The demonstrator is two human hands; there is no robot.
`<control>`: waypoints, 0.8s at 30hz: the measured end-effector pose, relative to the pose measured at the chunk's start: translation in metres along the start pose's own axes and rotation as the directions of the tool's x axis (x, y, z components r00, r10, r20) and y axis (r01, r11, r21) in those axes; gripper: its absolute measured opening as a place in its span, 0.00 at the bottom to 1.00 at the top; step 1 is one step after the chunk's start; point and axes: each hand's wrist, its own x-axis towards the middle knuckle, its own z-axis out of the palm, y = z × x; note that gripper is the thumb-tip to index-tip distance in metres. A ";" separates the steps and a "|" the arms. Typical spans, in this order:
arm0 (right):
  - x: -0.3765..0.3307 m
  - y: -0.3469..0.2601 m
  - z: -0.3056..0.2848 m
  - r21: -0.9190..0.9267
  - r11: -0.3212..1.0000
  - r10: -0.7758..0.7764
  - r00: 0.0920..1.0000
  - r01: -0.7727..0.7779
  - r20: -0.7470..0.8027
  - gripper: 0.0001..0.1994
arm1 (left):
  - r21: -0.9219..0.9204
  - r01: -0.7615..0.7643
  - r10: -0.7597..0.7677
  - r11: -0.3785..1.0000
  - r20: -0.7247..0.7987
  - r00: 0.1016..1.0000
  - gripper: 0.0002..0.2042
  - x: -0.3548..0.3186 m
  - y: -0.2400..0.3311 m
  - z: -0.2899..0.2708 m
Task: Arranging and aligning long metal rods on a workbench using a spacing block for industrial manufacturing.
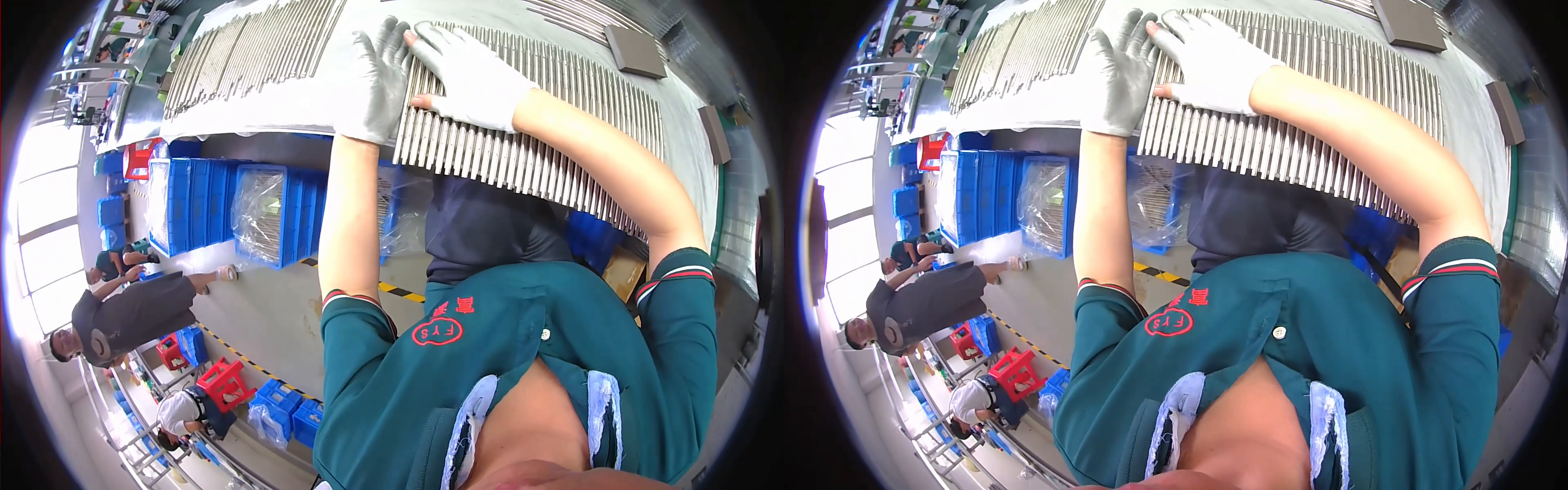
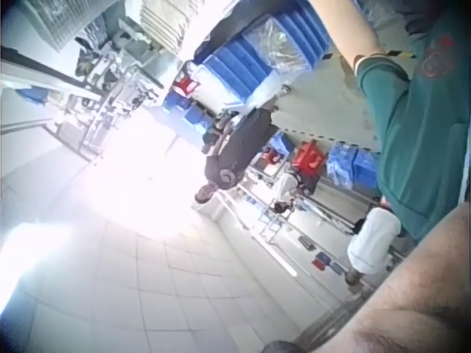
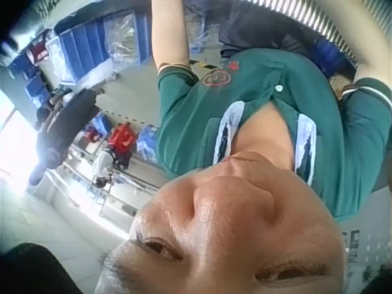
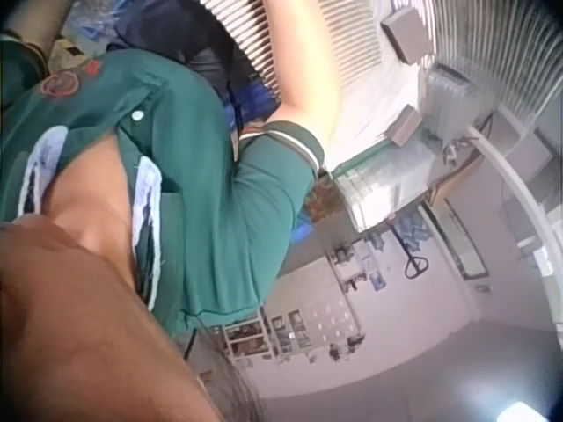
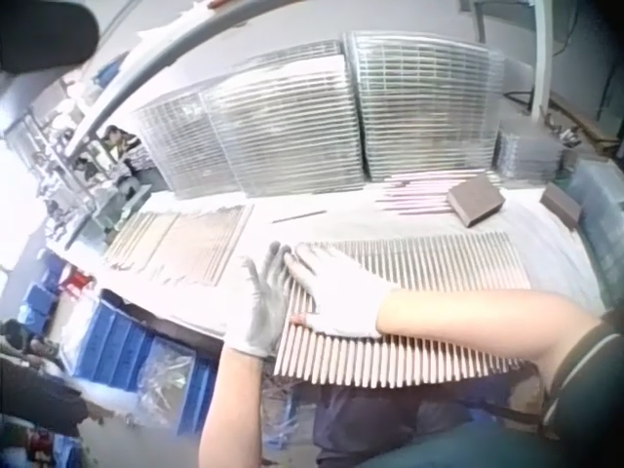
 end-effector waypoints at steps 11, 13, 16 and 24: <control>0.000 -0.001 0.000 0.171 0.981 -0.096 0.995 0.091 0.023 0.42 | -0.086 0.030 -0.029 0.996 0.010 1.000 0.39 0.001 -0.001 -0.001; -0.010 0.001 -0.013 0.164 0.980 -0.140 0.979 0.115 0.149 0.42 | -0.102 0.026 -0.028 0.994 -0.016 0.999 0.39 0.000 0.000 -0.002; -0.035 0.014 -0.030 0.127 0.983 -0.157 0.961 0.130 0.226 0.41 | -0.096 0.007 -0.014 0.995 -0.069 0.998 0.43 0.001 0.000 -0.012; -0.120 0.055 -0.088 -0.019 1.000 -0.012 0.962 0.018 0.272 0.39 | -0.052 0.002 -0.005 0.999 -0.062 0.998 0.46 0.002 -0.001 -0.010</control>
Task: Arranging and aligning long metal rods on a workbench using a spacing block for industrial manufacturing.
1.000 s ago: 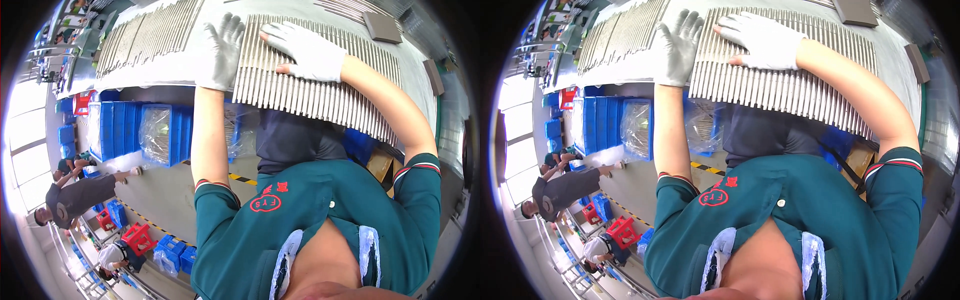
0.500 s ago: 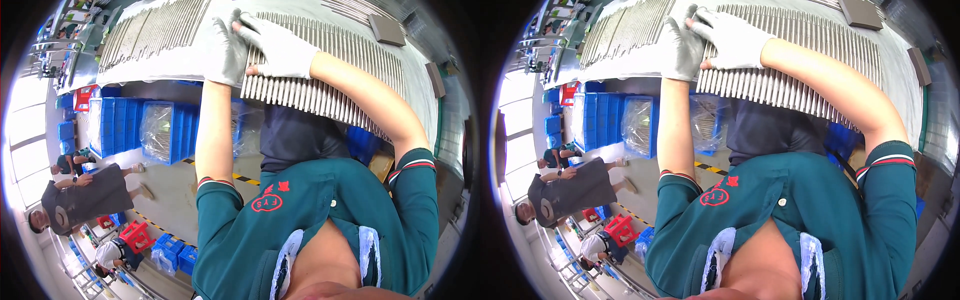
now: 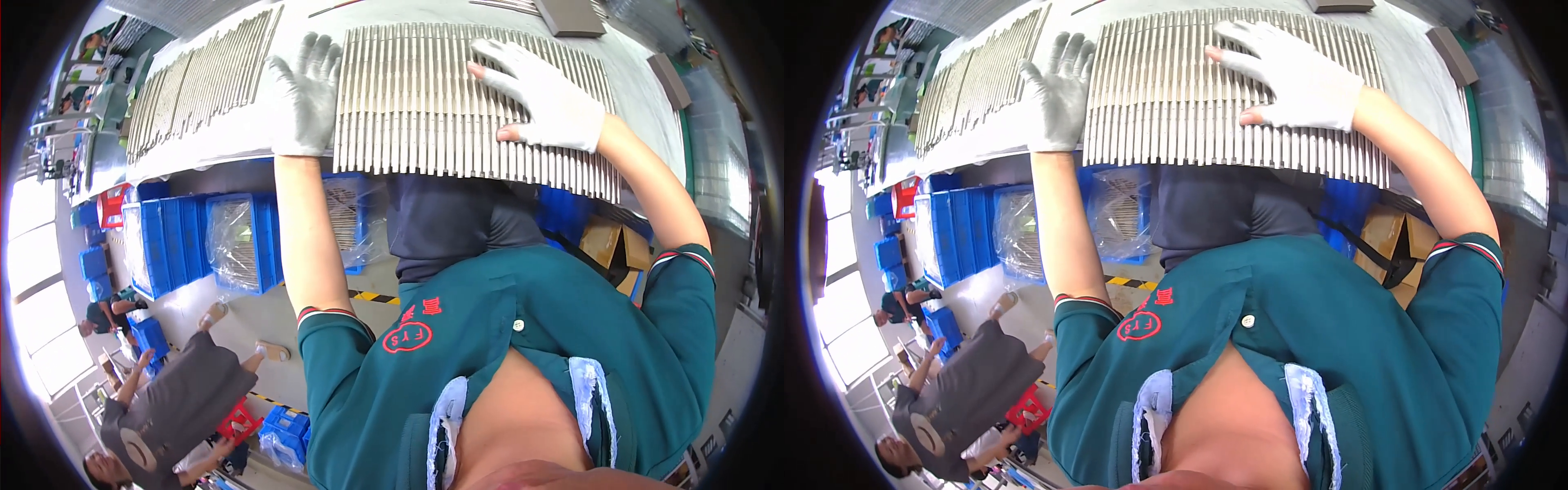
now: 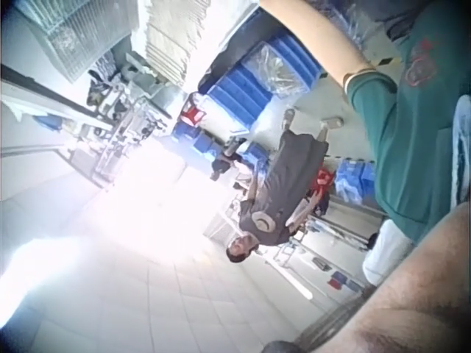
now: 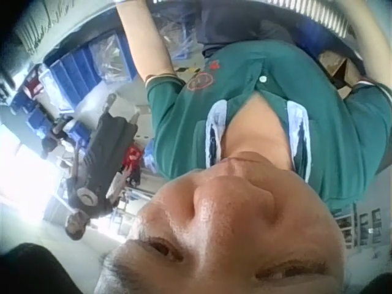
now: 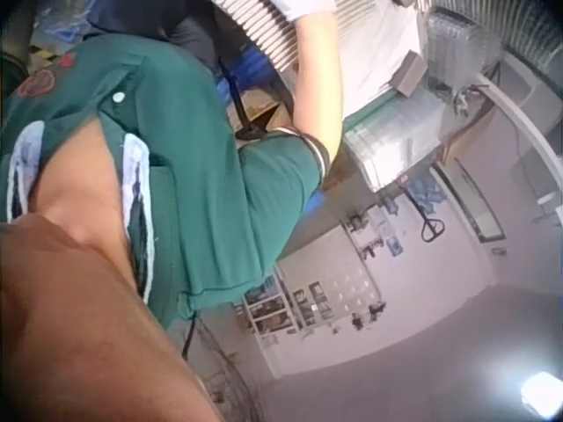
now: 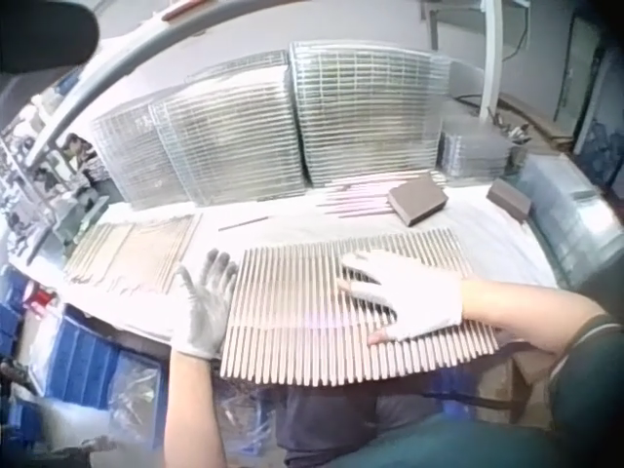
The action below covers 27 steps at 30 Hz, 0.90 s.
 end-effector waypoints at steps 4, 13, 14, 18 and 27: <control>-0.037 0.008 -0.013 -0.007 0.993 0.122 0.992 -0.122 0.028 0.41 | -0.010 0.002 -0.002 1.000 -0.027 1.000 0.45 -0.001 0.002 -0.002; -0.102 0.018 -0.034 -0.041 0.927 0.374 0.926 -0.373 0.052 0.43 | -0.035 0.020 -0.021 0.999 -0.016 1.000 0.45 0.001 0.003 -0.004; -0.103 0.019 -0.035 -0.034 0.930 0.367 0.930 -0.366 0.021 0.42 | -0.043 0.017 -0.018 0.999 -0.030 0.999 0.44 0.002 0.004 -0.006; -0.115 0.026 -0.032 -0.010 0.901 0.432 0.899 -0.434 -0.075 0.41 | -0.062 0.025 -0.027 0.998 -0.040 0.999 0.41 0.002 0.004 -0.008; -0.114 0.042 -0.035 0.020 0.914 0.405 0.906 -0.406 -0.124 0.42 | -0.119 0.044 -0.047 0.992 -0.025 0.999 0.40 0.002 0.005 -0.013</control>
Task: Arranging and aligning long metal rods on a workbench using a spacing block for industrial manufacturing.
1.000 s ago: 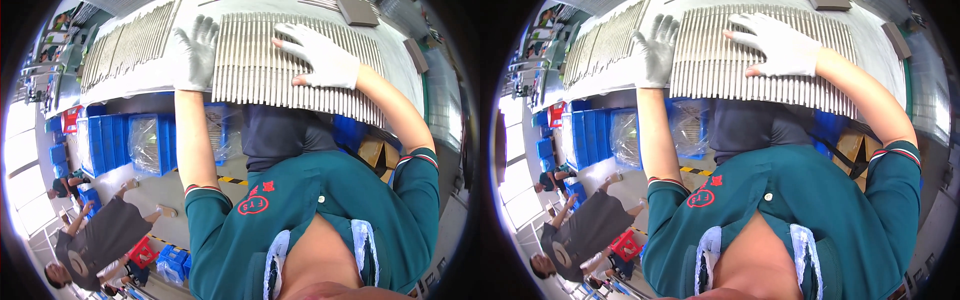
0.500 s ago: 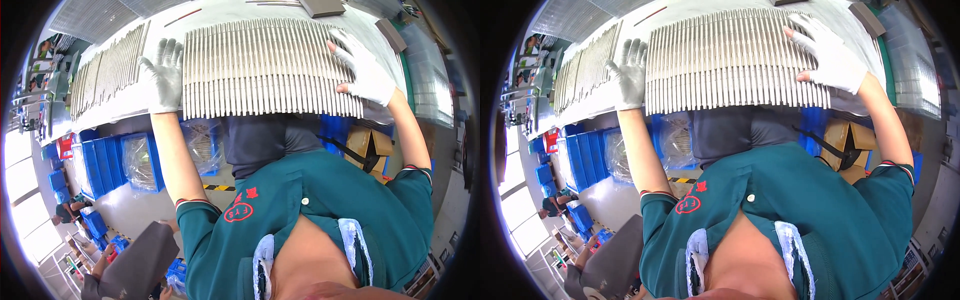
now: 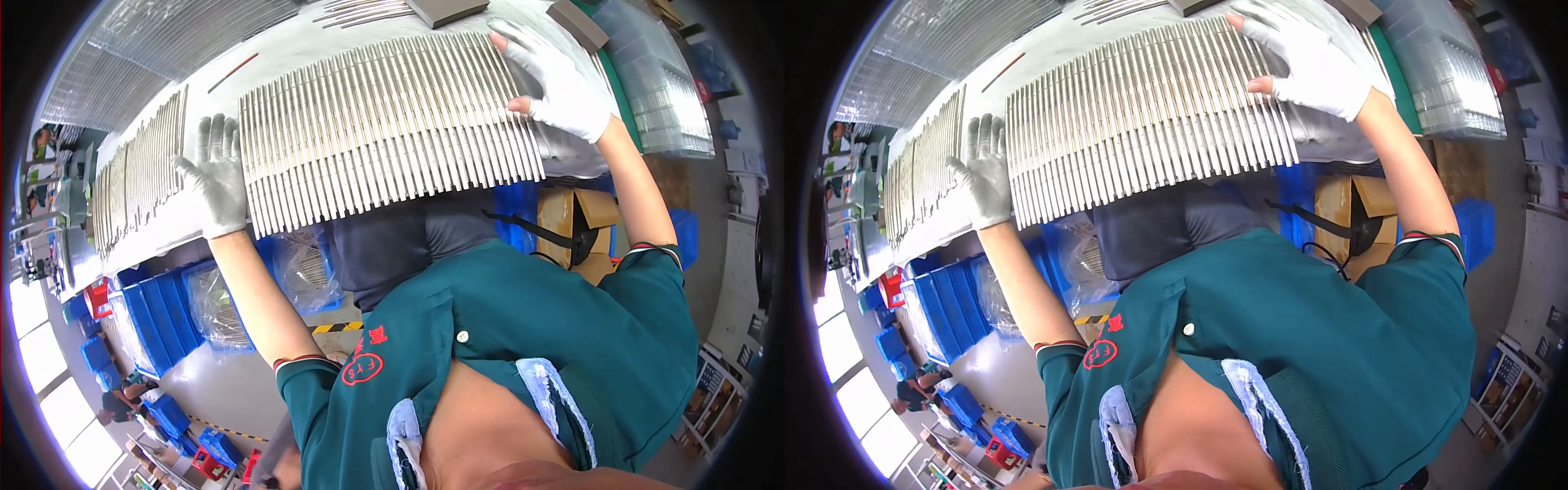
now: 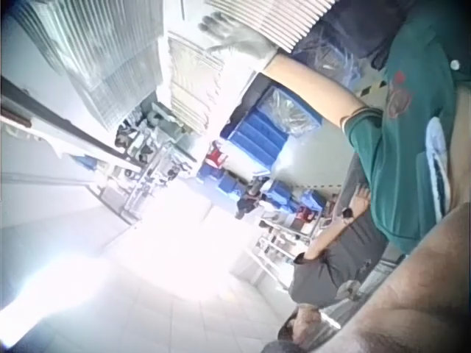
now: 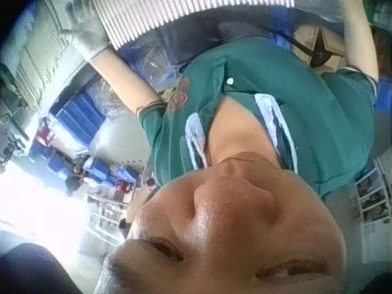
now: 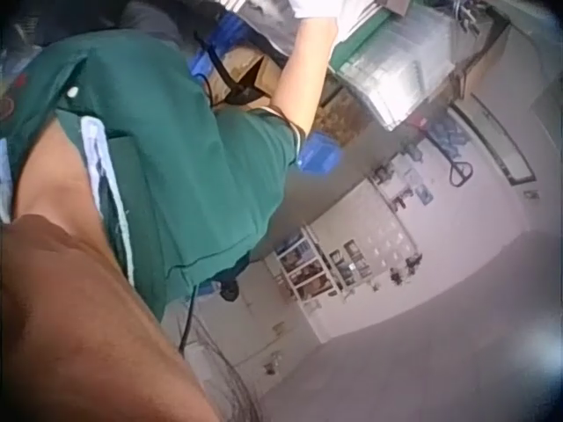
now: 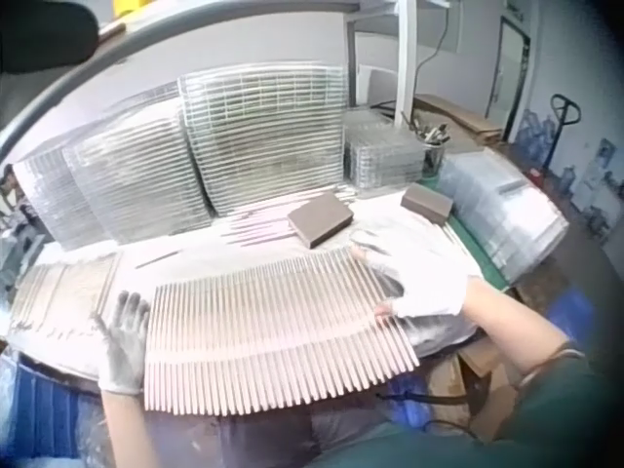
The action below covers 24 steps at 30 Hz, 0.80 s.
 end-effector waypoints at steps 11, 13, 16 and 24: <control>0.003 0.006 0.006 -0.075 0.997 0.028 0.999 -0.026 0.022 0.36 | 0.030 0.007 -0.005 1.000 -0.046 0.999 0.42 -0.001 0.000 0.002; 0.004 0.010 0.010 -0.087 0.996 0.007 1.000 -0.006 0.014 0.35 | 0.022 0.008 -0.007 1.000 -0.046 0.999 0.42 0.000 0.002 0.002; 0.003 0.011 0.011 -0.051 0.999 0.014 1.000 -0.013 0.007 0.33 | 0.021 0.004 -0.003 1.000 -0.051 0.999 0.42 -0.001 0.001 0.002; -0.002 0.012 0.015 -0.027 0.999 0.029 0.999 -0.029 -0.018 0.33 | 0.015 -0.005 0.006 1.000 -0.029 1.000 0.41 -0.003 0.001 0.004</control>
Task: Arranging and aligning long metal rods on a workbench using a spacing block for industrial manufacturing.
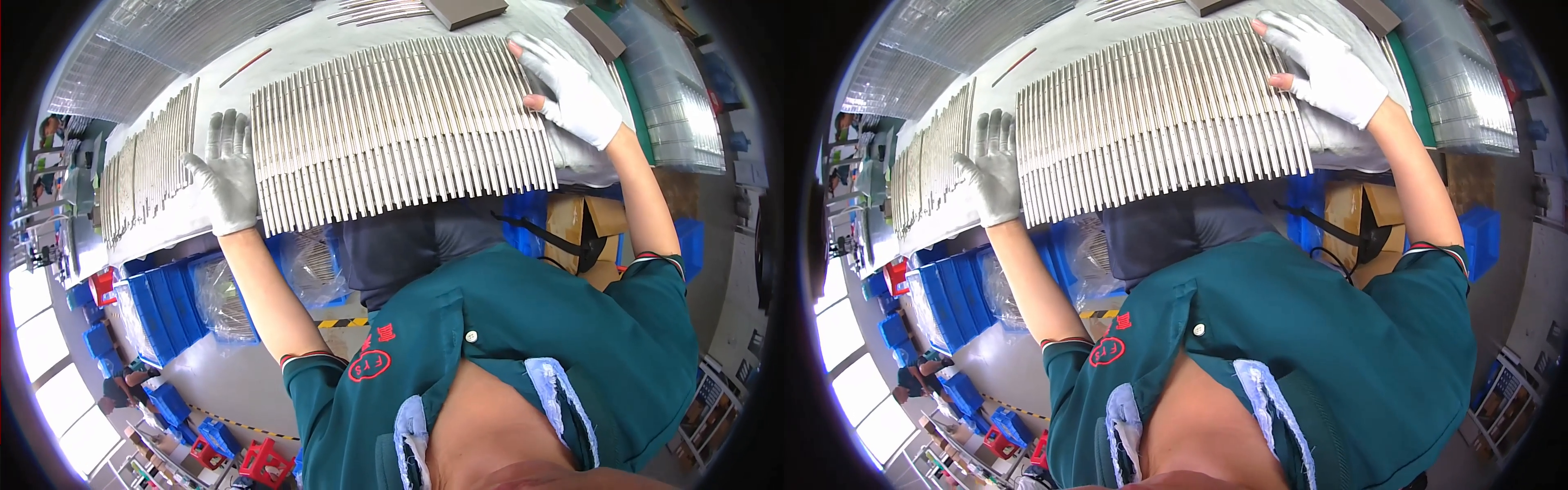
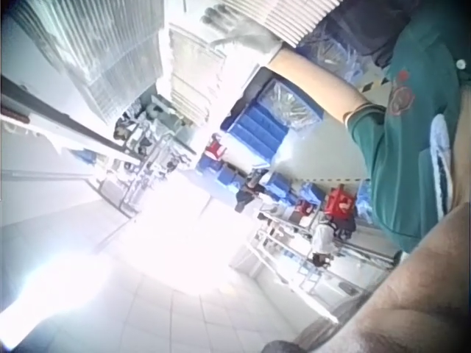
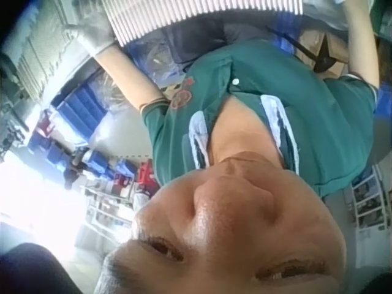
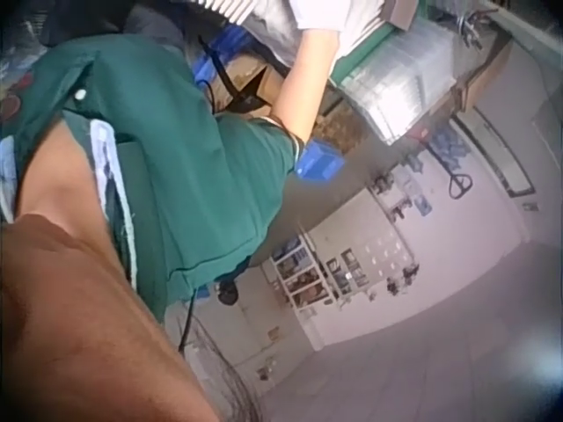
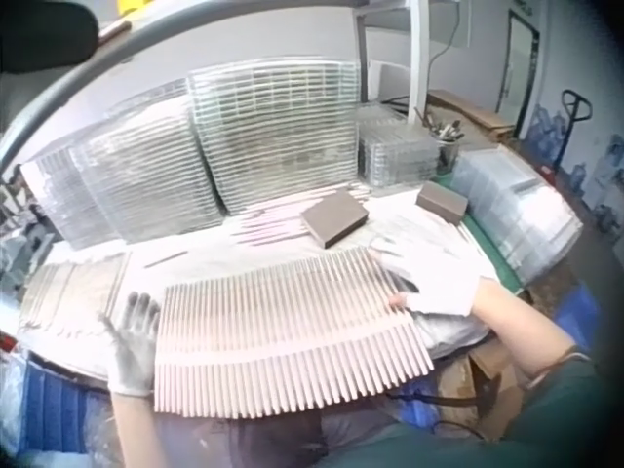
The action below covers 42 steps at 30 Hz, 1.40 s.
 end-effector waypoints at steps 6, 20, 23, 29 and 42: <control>0.001 -0.011 0.002 -0.068 0.997 -0.026 0.997 0.031 0.067 0.33 | -0.025 -0.008 0.007 1.000 -0.027 1.000 0.40 -0.001 -0.001 0.003; 0.032 -0.042 0.007 -0.027 0.962 -0.267 0.959 0.271 0.098 0.33 | -0.043 -0.013 0.011 0.999 -0.038 0.999 0.43 -0.003 0.000 0.008; 0.022 -0.050 0.011 0.042 0.917 -0.397 0.901 0.396 0.177 0.37 | -0.032 -0.015 0.014 0.999 -0.034 0.999 0.44 -0.002 0.000 0.006; 0.013 -0.080 0.011 0.185 0.825 -0.565 0.795 0.534 0.222 0.41 | -0.010 -0.021 0.020 1.000 -0.050 0.999 0.44 -0.004 0.000 0.010; 0.011 -0.025 -0.002 0.012 0.961 -0.273 0.939 0.277 0.207 0.41 | -0.001 -0.003 0.003 1.000 -0.091 0.996 0.45 -0.004 0.002 0.010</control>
